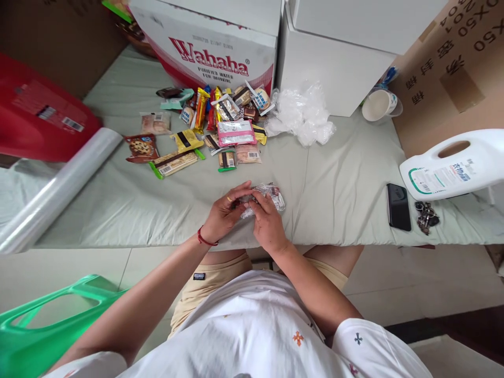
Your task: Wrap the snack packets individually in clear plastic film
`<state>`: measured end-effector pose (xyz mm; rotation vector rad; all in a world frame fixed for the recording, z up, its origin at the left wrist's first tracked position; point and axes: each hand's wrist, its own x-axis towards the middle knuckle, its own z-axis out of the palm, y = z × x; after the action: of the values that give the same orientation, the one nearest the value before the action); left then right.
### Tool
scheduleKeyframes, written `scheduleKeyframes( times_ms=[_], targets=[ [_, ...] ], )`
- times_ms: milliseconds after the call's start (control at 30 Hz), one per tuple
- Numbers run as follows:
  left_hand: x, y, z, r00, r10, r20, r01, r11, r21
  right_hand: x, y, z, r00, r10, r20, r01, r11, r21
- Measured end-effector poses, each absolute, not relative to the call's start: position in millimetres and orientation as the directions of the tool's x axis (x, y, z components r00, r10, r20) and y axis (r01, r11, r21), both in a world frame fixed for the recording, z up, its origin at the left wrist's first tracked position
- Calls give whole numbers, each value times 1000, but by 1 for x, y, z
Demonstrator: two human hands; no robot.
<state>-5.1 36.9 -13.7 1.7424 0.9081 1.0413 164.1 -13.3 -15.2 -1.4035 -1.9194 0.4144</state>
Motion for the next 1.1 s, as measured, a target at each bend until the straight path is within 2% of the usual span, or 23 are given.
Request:
scheduleKeyframes(
  times_ms=[133, 233, 367, 433, 500, 533, 600, 667, 733, 867, 1100],
  targets=[
    [-7, 47, -9, 538, 803, 258, 398, -511, 761, 163, -12, -8, -141, 937, 319, 677, 327, -659],
    [-11, 55, -5, 650, 735, 192, 488, -598, 636, 166, -11, 1, -79, 950, 302, 567, 292, -770],
    [-15, 63, -3, 684, 719, 121, 544, -615, 571, 185, -10, 15, 57, 970, 238, 312, 209, -927],
    [-16, 65, -4, 684, 721, 115, 551, -613, 567, 203, -7, 23, 144, 958, 248, 289, 199, -936],
    [-17, 67, -7, 687, 717, 115, 544, -613, 572, 222, 0, 29, 149, 938, 312, 401, 231, -887],
    [-17, 68, -8, 692, 714, 112, 540, -614, 575, 231, 6, 30, 82, 934, 347, 480, 268, -835],
    [-18, 70, -9, 701, 705, 106, 534, -618, 577, 243, 19, 26, -184, 915, 360, 601, 394, -695],
    [-18, 72, -9, 704, 703, 102, 536, -620, 574, 247, 33, 17, -449, 847, 285, 639, 527, -560],
    [-18, 73, -8, 699, 709, 98, 545, -616, 569, 245, 43, 5, -589, 780, 210, 649, 612, -453],
    [-15, 72, -9, 661, 745, 91, 571, -578, 583, 234, 47, -5, -656, 734, 176, 675, 675, -299],
    [3, 68, -13, 529, 847, 64, 664, -459, 590, 223, 41, 3, -679, 723, 126, 688, 687, -236]
  ],
)
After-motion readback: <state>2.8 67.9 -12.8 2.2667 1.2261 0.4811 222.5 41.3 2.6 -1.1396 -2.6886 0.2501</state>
